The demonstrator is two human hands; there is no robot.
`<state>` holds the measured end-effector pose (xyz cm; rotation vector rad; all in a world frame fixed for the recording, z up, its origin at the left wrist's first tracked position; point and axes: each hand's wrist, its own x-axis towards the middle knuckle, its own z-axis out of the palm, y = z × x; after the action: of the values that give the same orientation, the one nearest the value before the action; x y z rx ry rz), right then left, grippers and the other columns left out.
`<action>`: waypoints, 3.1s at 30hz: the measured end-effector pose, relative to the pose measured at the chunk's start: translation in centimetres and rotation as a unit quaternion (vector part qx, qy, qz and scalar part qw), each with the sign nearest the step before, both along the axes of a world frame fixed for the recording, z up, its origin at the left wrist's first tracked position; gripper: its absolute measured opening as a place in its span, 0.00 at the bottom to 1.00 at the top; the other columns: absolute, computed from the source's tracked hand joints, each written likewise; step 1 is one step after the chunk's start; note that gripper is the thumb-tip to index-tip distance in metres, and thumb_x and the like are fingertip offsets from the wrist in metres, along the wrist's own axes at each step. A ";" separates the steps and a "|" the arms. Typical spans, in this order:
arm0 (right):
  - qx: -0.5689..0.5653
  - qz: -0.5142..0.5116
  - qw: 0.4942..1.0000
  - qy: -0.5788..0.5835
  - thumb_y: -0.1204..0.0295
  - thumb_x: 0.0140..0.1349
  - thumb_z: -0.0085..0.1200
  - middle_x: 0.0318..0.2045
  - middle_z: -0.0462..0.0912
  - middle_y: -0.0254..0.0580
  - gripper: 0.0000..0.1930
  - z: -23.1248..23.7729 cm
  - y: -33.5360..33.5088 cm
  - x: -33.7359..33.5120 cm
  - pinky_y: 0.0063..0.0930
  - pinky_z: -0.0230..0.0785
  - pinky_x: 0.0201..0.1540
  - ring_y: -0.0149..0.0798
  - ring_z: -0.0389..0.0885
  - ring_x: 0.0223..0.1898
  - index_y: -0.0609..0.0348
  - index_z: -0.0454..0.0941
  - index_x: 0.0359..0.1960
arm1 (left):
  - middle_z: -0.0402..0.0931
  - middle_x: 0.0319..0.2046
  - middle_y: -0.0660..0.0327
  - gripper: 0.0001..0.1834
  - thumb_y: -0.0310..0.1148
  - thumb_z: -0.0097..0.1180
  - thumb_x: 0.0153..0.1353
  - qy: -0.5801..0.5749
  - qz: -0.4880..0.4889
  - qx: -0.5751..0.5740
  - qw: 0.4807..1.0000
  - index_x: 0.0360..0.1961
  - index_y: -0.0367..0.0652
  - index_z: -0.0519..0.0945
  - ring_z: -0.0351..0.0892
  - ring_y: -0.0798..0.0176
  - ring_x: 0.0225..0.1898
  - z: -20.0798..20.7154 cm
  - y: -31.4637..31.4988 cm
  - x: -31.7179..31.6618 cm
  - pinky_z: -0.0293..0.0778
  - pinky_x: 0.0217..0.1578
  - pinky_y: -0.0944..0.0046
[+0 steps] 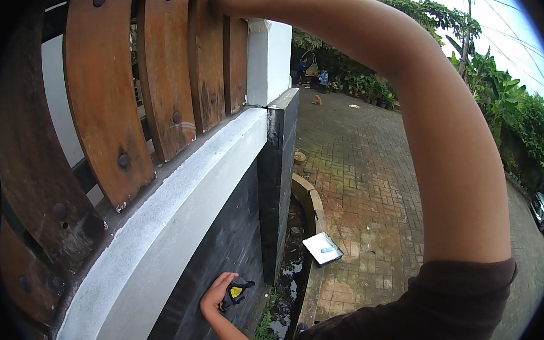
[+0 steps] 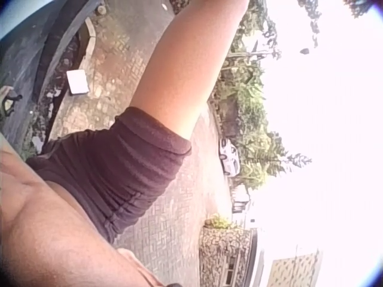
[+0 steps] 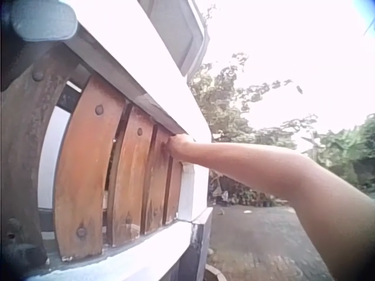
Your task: Painting and wiping the wall and fence area.
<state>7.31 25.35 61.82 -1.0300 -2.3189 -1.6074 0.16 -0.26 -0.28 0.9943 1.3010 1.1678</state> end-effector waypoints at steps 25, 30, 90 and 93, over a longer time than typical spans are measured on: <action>0.279 0.156 0.947 0.043 0.68 0.56 0.53 0.27 0.84 0.41 0.08 -1.8 1.1 5.1 0.33 0.77 0.30 0.39 0.84 0.30 0.53 0.84 0.26 | 0.75 0.44 0.66 0.16 0.41 0.44 0.68 0.000 -0.004 -0.023 1.000 0.45 0.40 0.76 0.68 0.72 0.50 0.2 -0.5 -0.2 0.59 0.53 0.75; 0.131 0.242 0.952 0.135 0.70 0.55 0.55 0.27 0.80 0.57 0.11 -3.6 -0.8 11.3 0.45 0.75 0.30 0.57 0.82 0.30 0.70 0.76 0.29 | 0.74 0.44 0.67 0.17 0.43 0.45 0.68 -0.004 -0.001 -0.034 0.999 0.44 0.42 0.78 0.67 0.71 0.51 -0.4 -1.1 -0.6 0.57 0.54 0.74; -0.693 0.089 -0.202 0.687 0.65 0.63 0.53 0.34 0.80 0.31 0.10 -62.6 -14.0 30.0 0.18 0.67 0.36 0.27 0.77 0.33 0.55 0.75 0.41 | 0.71 0.44 0.60 0.18 0.23 0.43 0.53 -0.142 -0.006 -0.062 0.988 0.47 0.40 0.68 0.71 0.67 0.46 4.8 5.6 19.6 0.66 0.48 0.69; -0.662 0.198 0.076 0.719 0.74 0.59 0.58 0.28 0.77 0.26 0.06 -60.3 -13.4 27.6 0.15 0.62 0.32 0.18 0.71 0.30 0.60 0.75 0.35 | 0.72 0.44 0.59 0.18 0.24 0.44 0.52 -0.164 0.031 -0.084 0.982 0.47 0.41 0.68 0.72 0.67 0.44 5.3 4.4 18.9 0.67 0.47 0.69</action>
<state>34.88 11.91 1.49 -0.7538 -1.0694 1.8118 19.06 4.15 5.00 0.6116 1.1490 1.1895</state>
